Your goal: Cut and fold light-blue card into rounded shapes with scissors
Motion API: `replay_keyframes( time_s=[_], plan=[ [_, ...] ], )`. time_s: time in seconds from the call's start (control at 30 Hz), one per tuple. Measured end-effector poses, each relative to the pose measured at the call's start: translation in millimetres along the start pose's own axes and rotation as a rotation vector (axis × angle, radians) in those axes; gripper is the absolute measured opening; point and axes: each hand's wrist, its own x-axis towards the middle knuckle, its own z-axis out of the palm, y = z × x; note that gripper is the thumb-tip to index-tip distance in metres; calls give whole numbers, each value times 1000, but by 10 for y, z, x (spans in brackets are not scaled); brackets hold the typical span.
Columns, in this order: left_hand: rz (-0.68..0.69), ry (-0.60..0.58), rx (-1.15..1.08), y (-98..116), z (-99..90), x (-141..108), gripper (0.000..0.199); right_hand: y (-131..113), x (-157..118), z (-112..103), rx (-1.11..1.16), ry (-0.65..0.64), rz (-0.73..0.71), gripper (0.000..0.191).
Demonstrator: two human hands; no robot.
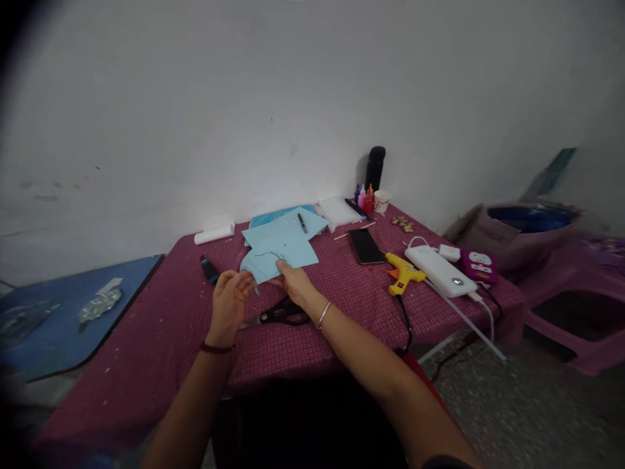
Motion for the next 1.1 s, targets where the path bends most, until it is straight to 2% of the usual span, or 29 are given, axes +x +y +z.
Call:
replay_keyframes(
  time_s=[0.1,0.17,0.37,0.47,0.6,0.73,1.1],
  plan=[
    [90,-6,45,6,10,-6,27,15,-10,-5,-19,-49,-12,29],
    [104,-5,72,8,3,1,32,29,-14,-12,-38,-70,-13,30],
    [-76,3,123,46,-51,58,31,37,-31,-38,-133,-106,23,29],
    [-79,9,149,37,-66,72,29,26,-46,-38,-148,-108,42,28],
    [-17,2,181,-22,-63,78,26,30,-52,-32,-145,-128,39,26],
    [67,16,203,-70,-45,83,23,57,-42,-21,-123,-92,36,25],
    [273,106,296,-99,-44,79,20,59,-105,49,-144,-105,72,28]
  ],
)
